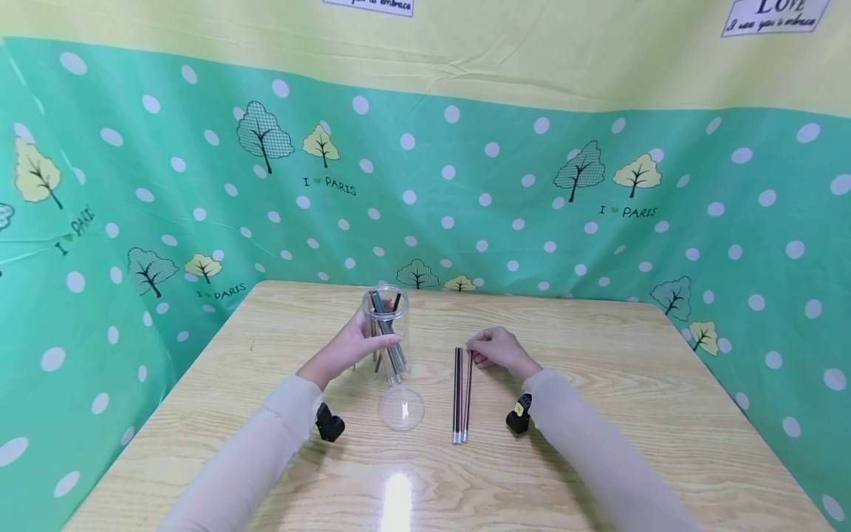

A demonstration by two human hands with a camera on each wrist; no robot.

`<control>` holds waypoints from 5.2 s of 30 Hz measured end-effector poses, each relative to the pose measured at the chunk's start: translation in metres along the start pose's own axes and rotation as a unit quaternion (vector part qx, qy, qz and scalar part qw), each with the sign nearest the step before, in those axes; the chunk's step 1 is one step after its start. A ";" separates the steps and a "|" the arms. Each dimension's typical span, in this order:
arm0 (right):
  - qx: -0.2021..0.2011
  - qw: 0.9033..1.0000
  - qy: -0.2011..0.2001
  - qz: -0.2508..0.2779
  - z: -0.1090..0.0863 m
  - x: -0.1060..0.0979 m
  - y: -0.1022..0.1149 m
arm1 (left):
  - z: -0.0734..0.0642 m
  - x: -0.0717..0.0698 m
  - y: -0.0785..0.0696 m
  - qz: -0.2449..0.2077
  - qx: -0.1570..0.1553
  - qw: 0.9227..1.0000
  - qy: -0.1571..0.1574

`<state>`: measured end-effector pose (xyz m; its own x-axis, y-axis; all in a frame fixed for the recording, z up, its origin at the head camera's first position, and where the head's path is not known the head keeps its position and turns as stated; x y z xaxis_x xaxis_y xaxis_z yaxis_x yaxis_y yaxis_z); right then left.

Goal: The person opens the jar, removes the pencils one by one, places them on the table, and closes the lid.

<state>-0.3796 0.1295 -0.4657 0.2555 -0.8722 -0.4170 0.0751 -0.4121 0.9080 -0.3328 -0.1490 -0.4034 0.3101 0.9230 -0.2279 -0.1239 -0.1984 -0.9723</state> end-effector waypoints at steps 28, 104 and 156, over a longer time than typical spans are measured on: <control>0.004 0.999 0.011 -0.050 0.002 0.008 0.004 | -0.001 0.001 -0.002 -0.005 -0.001 1.000 0.002; -0.045 0.996 0.021 -0.077 0.000 -0.006 0.031 | -0.003 0.002 -0.003 -0.003 -0.004 1.000 0.000; -0.320 0.936 0.039 -0.144 -0.036 0.043 0.204 | -0.002 0.001 -0.002 -0.002 -0.005 1.000 0.004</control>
<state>-0.3189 0.0170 -0.2971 0.2030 -0.7173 -0.6666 0.7066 -0.3639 0.6068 -0.3304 -0.1481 -0.4015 0.3184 0.9210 -0.2245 -0.1127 -0.1983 -0.9736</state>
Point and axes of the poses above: each hand's wrist, its own z-axis towards the middle knuckle, its own x-axis out of the palm, y = z × x, the point moved 7 cm from there along z, towards the middle knuckle, and after that the axes turned 7 degrees about -x, right-handed, at the moved point
